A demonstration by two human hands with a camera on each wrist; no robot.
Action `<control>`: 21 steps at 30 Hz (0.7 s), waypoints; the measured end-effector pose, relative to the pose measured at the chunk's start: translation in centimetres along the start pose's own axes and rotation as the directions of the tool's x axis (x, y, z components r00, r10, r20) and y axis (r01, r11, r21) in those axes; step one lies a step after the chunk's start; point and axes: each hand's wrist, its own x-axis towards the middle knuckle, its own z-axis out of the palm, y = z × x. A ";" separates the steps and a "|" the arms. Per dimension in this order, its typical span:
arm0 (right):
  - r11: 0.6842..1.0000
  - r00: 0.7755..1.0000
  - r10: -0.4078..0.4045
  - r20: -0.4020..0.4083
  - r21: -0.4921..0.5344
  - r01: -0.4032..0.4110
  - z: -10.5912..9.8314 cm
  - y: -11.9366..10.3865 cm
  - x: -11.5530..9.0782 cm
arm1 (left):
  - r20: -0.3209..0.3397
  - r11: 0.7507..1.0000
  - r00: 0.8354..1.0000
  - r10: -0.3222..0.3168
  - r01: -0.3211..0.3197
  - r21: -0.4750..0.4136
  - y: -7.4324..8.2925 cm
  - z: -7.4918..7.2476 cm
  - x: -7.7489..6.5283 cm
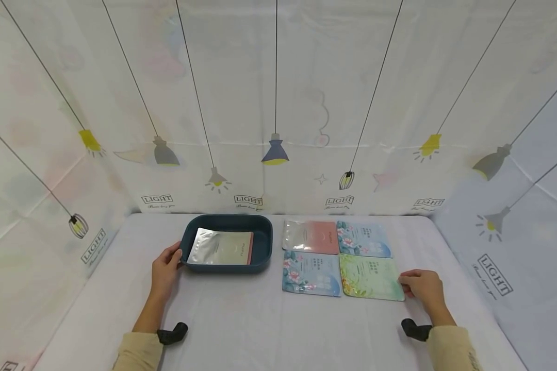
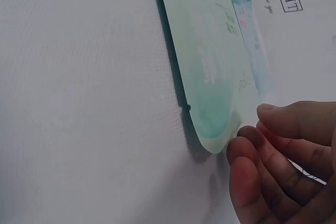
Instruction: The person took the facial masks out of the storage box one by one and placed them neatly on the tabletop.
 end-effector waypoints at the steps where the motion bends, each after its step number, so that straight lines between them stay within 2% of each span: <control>1: 1.000 1.000 0.001 -0.007 0.002 -0.001 0.0 -0.1 -0.1 | -0.001 1.000 1.000 0.000 0.000 0.005 0.1 0.0 0.0; 7: 0.999 1.000 -0.004 -0.002 0.041 0.004 0.1 -0.4 -0.2 | 0.000 1.000 1.000 0.002 -0.002 0.027 0.4 -0.1 -0.1; 14: 0.994 1.000 -0.017 0.016 0.104 0.015 1.0 -1.8 -0.7 | -0.010 1.000 1.000 0.010 -0.009 0.016 0.1 -0.1 -0.1; 21: 0.987 0.997 -0.063 0.039 0.152 0.057 1.9 -3.0 -0.8 | -0.010 1.000 1.000 0.016 -0.016 0.001 -0.2 0.1 0.0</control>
